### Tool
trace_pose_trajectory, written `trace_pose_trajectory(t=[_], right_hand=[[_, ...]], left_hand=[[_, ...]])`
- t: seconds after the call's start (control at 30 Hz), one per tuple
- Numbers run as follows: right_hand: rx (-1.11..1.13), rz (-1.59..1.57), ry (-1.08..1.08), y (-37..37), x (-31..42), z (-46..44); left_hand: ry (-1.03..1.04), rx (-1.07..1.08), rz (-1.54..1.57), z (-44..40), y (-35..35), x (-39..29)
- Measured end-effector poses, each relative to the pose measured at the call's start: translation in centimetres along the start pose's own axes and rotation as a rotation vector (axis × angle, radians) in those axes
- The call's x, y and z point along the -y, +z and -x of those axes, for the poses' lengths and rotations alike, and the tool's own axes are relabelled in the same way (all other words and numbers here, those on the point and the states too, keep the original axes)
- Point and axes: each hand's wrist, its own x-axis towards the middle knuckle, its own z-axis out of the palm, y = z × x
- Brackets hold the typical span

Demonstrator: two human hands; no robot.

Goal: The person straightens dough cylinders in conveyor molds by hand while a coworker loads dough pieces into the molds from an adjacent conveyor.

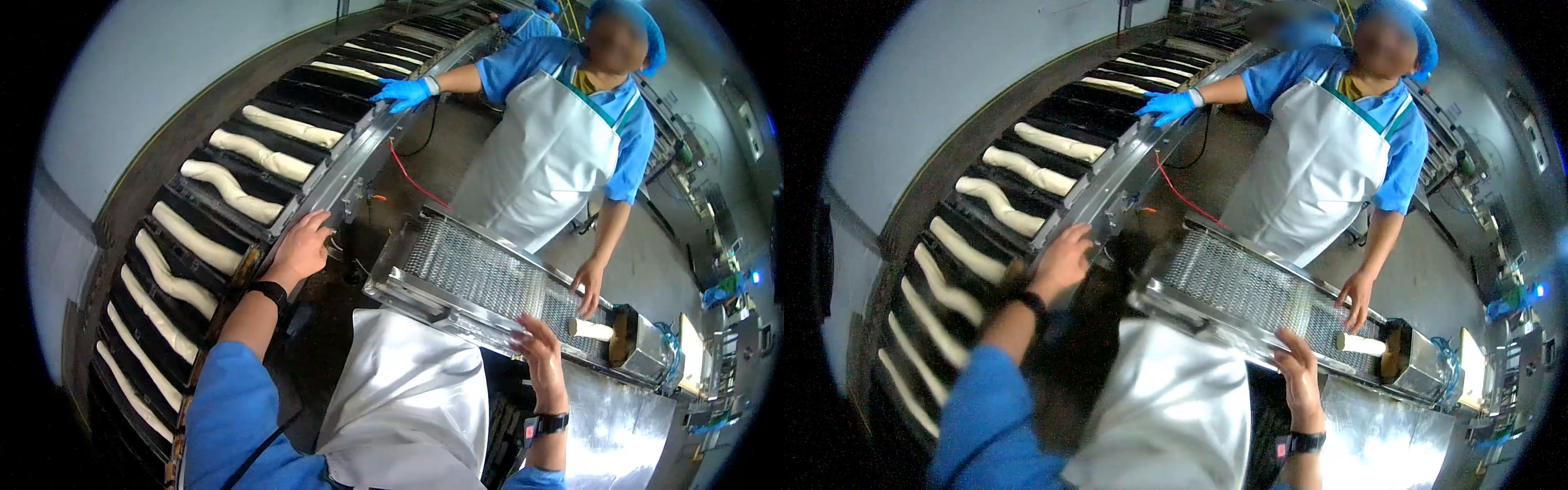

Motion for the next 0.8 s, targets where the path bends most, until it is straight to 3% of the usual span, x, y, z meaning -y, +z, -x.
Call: trace_pose_trajectory(t=[0.2,0.23,0.27,0.33,0.4,0.47,0.67,0.8], right_hand=[[-0.604,0.185,0.003,-7.3,-8.3,6.4],[-0.709,0.426,-0.040,-9.2,-10.3,7.3],[-0.741,0.419,-0.040,-10.4,-11.1,7.9],[-0.852,0.973,0.052,-12.4,-11.8,9.7],[-0.867,0.879,0.162,-13.6,-12.5,9.0],[-0.865,1.124,0.225,-15.4,-14.1,7.4],[-0.875,1.013,0.361,-17.8,-12.7,0.4],[-1.057,1.276,0.496,-15.1,-11.3,-2.4]], left_hand=[[-0.072,0.078,-0.008,-0.9,-0.9,0.5],[-0.057,0.076,-0.018,-1.2,-1.0,0.6],[-0.047,0.073,-0.030,-1.2,-1.0,1.0],[-0.040,0.075,-0.031,0.0,-1.0,1.0],[-0.058,0.072,-0.045,-0.1,-0.9,1.2],[-0.053,0.077,-0.068,-0.2,-0.9,1.4],[-0.044,0.040,-0.074,-0.3,-0.9,1.2],[-0.045,0.064,-0.078,-0.4,-1.3,0.7]])
